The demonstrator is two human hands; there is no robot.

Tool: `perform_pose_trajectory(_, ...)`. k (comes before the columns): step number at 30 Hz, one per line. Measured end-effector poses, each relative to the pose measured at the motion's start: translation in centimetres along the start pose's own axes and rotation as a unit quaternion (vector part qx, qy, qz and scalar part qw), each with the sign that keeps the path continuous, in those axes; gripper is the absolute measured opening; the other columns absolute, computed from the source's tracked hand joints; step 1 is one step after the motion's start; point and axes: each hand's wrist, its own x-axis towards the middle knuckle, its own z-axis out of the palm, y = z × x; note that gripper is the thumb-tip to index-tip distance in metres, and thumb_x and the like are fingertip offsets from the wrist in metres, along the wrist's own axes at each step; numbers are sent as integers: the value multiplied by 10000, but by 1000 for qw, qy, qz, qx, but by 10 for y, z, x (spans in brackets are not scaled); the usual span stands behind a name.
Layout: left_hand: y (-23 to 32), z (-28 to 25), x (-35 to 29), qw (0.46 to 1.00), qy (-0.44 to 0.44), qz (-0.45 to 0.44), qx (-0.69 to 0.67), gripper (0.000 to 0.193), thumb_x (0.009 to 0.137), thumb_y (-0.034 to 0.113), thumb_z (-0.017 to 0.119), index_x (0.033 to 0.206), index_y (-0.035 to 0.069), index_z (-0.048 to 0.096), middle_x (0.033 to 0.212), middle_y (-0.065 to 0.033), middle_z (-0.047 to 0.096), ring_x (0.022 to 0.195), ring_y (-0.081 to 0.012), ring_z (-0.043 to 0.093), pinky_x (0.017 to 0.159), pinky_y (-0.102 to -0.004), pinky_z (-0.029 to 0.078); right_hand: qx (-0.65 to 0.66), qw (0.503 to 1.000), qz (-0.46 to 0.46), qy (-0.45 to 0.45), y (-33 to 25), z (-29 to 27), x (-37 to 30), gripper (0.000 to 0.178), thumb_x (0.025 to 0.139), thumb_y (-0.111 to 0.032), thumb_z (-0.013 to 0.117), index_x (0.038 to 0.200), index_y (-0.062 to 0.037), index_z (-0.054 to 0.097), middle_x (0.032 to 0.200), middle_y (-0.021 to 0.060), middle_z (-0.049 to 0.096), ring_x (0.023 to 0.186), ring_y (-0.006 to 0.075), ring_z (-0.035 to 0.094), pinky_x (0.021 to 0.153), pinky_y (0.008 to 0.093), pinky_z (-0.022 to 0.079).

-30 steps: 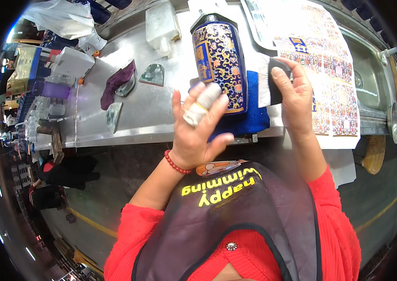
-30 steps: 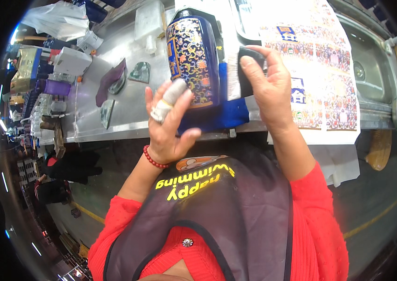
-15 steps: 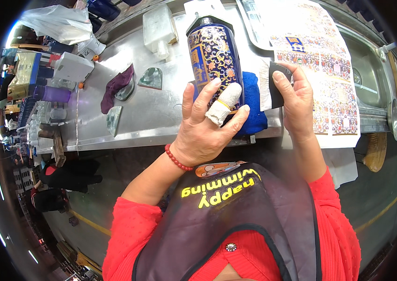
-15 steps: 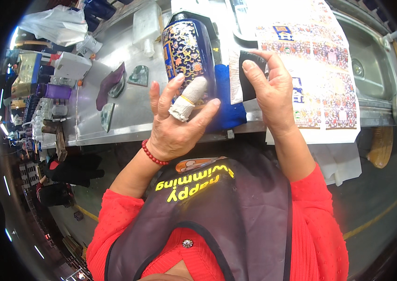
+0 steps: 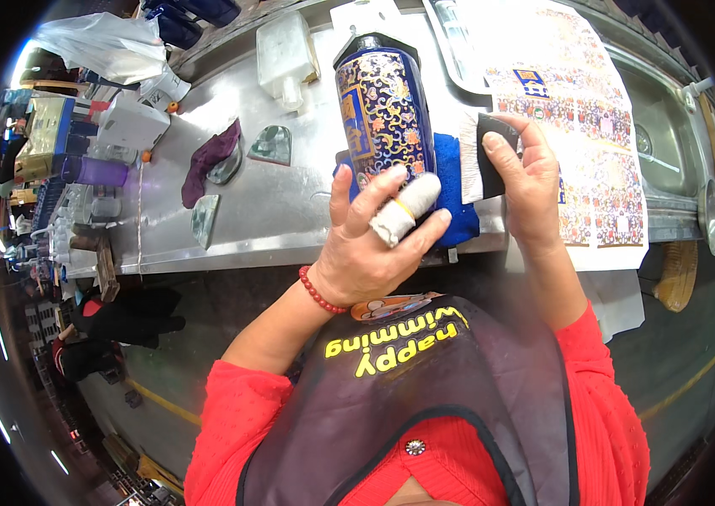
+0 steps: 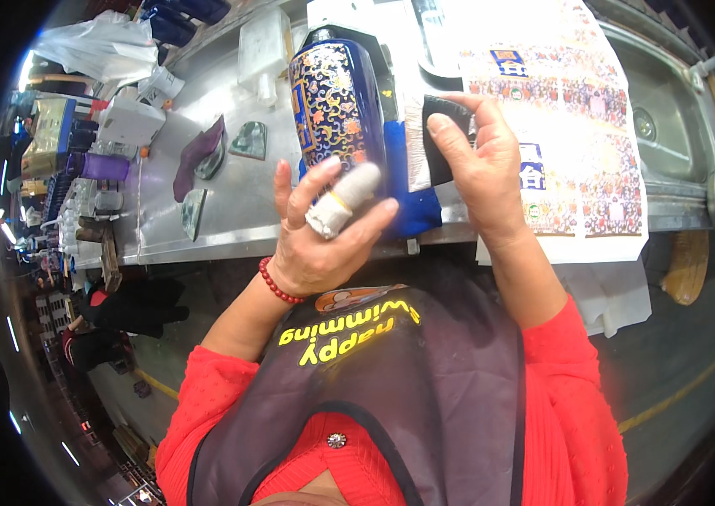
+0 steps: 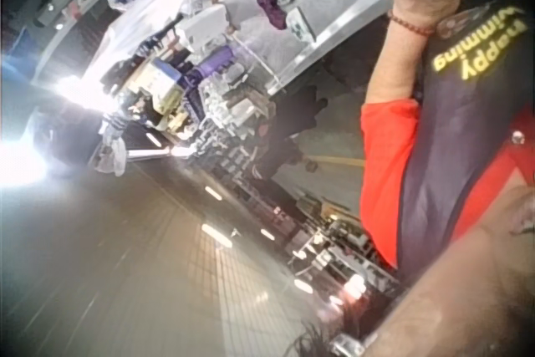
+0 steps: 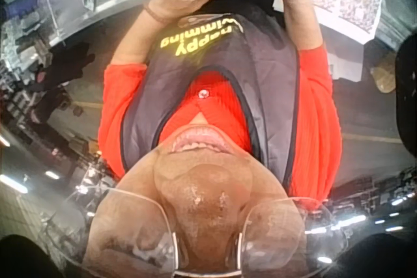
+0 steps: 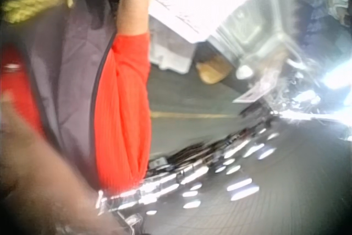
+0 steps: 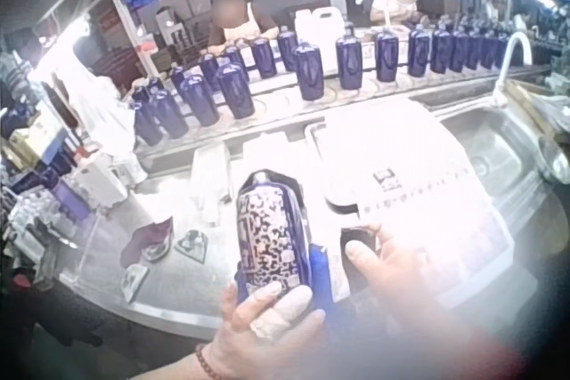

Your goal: The person applies a decorative sticker to a dark blue bottle, smooths it with a squeegee, and trims the edges. They then retrieve another bottle, prepare a new sticker, and apply it to the second bottle, smoothing and trimming as before.

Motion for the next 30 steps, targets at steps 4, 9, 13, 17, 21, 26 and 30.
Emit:
perform_pose_trajectory(4,-10,-1,-10,993,66,-69,-77,577,810,191,747,1366,137,603,1378,-132,614,1297,-359,502,1226,-578,118,-25,997,-49,-55,-3,27,8,250,962,-106,688,1181,-5,625,1051,52,676,953,101,604,849,249,506)
perform_pose_trajectory(9,-26,2,-20,977,54,-178,-106,851,776,258,793,1507,39,416,1449,-212,506,1354,-440,400,1215,-591,58,-203,977,-55,-31,-7,30,30,232,963,-101,702,1169,-16,638,1028,43,669,939,83,614,833,231,513)
perform_pose_trajectory(13,-32,5,-17,979,62,-182,-71,875,775,399,816,1494,71,439,1404,-180,540,1337,-421,420,1219,-596,37,-115,990,-36,-67,-2,11,48,258,968,-120,707,1190,-15,631,1027,22,668,926,84,616,837,236,514)
perform_pose_trajectory(17,-35,1,-10,986,66,-151,-10,843,754,484,830,1437,101,521,1360,-134,588,1323,-385,443,1224,-603,29,-305,947,-56,-87,-12,9,55,230,949,-138,729,1137,-26,659,981,46,697,941,111,633,839,272,496)
perform_pose_trajectory(21,-33,-2,-8,989,71,-125,40,770,759,477,832,1377,99,569,1300,-132,638,1311,-373,479,1225,-619,33,-552,680,-436,-208,-57,28,55,268,802,-68,784,1059,-105,717,833,32,685,810,198,638,730,338,457)
perform_pose_trajectory(26,-32,1,-10,977,64,-203,-35,806,725,474,859,1367,88,563,1328,-144,622,1339,-376,463,1223,-611,32,-271,888,193,-318,-93,65,87,237,808,-73,791,1034,-104,726,823,22,652,825,210,642,781,364,486)
perform_pose_trajectory(30,-36,-6,-17,979,68,-194,16,819,724,477,860,1372,73,563,1339,-159,615,1372,-372,429,1224,-608,24,-516,669,-491,-214,-70,68,102,238,774,-108,746,1003,-162,715,757,39,530,742,212,588,766,380,425)
